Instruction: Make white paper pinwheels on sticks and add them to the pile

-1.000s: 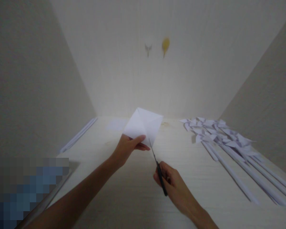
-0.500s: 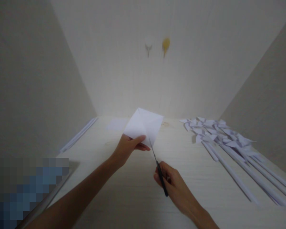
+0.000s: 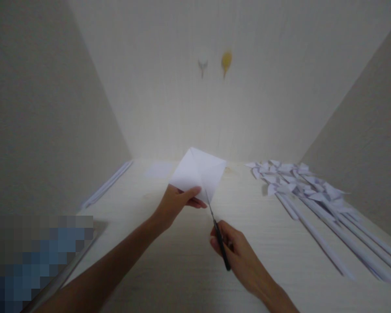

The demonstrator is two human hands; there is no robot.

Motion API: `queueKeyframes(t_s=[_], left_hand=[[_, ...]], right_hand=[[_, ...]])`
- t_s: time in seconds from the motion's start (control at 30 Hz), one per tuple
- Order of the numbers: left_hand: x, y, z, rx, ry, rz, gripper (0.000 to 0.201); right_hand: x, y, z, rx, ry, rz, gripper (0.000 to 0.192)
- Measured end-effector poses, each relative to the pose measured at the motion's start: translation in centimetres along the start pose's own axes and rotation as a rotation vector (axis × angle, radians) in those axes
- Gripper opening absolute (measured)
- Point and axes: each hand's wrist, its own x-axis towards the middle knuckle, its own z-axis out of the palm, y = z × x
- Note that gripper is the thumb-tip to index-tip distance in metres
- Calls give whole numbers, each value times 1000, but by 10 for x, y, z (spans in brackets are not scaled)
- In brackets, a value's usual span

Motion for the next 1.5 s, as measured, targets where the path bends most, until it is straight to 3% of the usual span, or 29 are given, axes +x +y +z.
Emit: queueKeyframes(t_s=[1.5], left_hand=[[-1, -1, 0, 40, 0, 30, 13]], right_hand=[[1, -2, 1, -3, 26, 45, 28]])
